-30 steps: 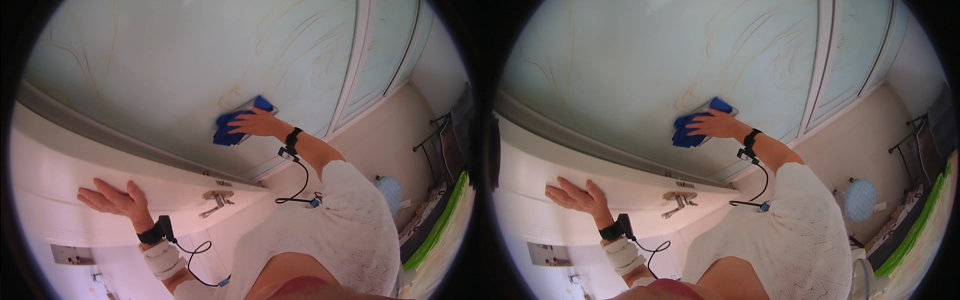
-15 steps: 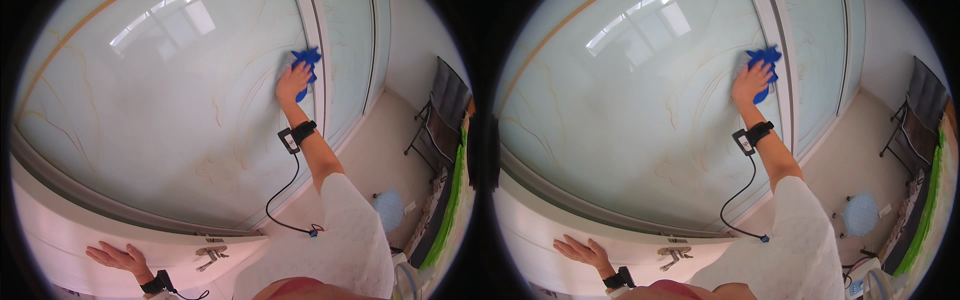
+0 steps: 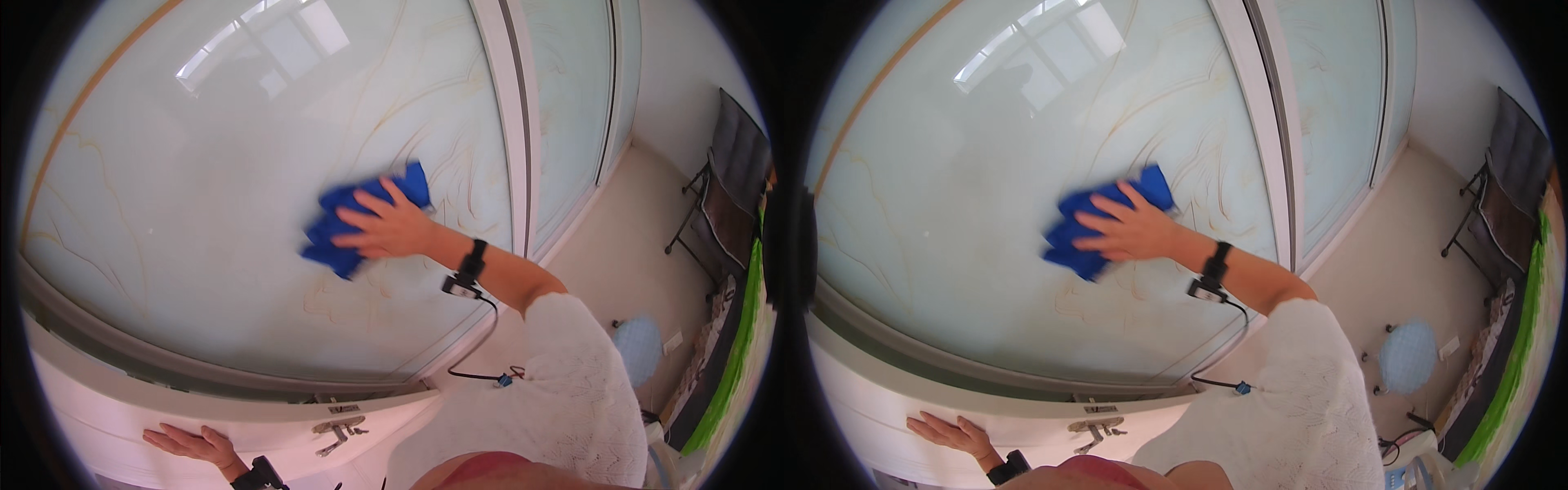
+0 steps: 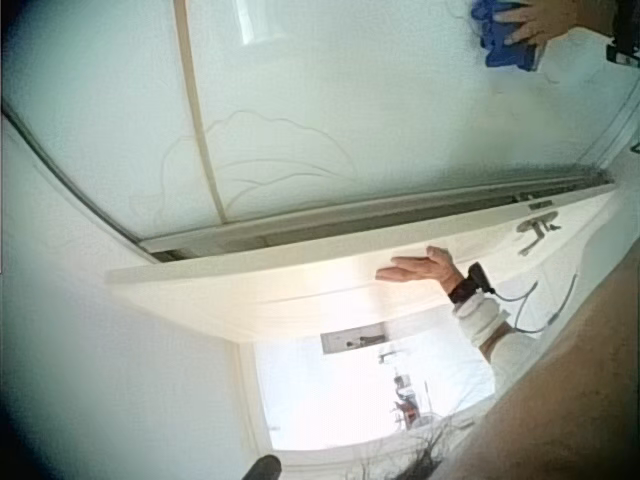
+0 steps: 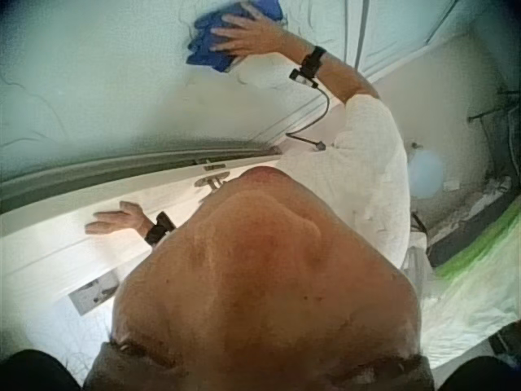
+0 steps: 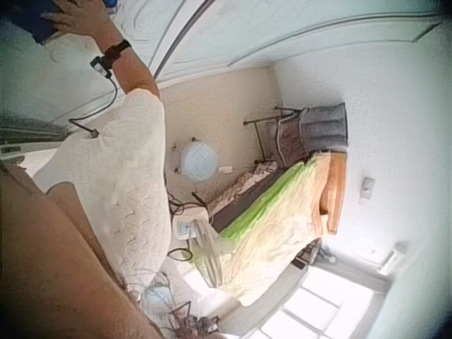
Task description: The person wipes a white wall and a glass door with a blue cloth. They move around the room to reach different sections of the wall and door, using one hand to wipe and the other to stabilize themselves.
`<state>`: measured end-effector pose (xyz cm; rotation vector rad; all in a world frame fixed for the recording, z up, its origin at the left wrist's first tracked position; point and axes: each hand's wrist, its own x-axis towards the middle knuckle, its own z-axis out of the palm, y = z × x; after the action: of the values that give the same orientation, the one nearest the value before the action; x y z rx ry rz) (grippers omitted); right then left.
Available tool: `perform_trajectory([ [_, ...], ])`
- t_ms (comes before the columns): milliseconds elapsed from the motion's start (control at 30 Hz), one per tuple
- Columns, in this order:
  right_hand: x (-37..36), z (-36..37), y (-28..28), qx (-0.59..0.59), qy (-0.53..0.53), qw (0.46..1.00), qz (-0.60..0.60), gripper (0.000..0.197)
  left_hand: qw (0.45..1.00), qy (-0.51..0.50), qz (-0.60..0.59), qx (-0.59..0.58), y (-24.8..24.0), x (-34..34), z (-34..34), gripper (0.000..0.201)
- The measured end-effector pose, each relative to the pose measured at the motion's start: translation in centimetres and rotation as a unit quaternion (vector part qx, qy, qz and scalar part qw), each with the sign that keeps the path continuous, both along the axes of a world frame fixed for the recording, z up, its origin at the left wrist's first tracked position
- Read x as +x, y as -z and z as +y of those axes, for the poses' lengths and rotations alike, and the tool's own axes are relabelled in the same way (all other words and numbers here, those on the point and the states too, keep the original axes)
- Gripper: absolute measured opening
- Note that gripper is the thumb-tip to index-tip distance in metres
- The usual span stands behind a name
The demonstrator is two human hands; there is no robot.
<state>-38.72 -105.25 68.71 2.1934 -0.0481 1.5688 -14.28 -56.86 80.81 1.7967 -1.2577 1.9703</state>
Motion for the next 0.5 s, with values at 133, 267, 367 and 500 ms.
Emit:
perform_trajectory([
  [133,-5.0,-4.8,6.1,-0.022,0.023,0.999,0.034,0.055,1.000,-0.007,0.011,-0.006,0.1,0.1,0.3,0.070],
  [267,-8.1,-9.9,3.4,0.093,0.101,0.989,-0.050,0.052,1.000,-0.006,0.009,-0.009,-0.1,0.0,0.1,0.069],
  [367,-7.5,-12.4,-6.5,0.172,0.108,0.942,-0.268,0.057,1.000,0.016,0.000,-0.011,-0.5,-0.5,-0.3,0.066],
  [500,-6.2,-11.7,-22.6,0.241,0.148,0.867,-0.409,0.059,0.999,0.027,-0.008,-0.021,-0.4,-1.3,-0.2,0.066],
])
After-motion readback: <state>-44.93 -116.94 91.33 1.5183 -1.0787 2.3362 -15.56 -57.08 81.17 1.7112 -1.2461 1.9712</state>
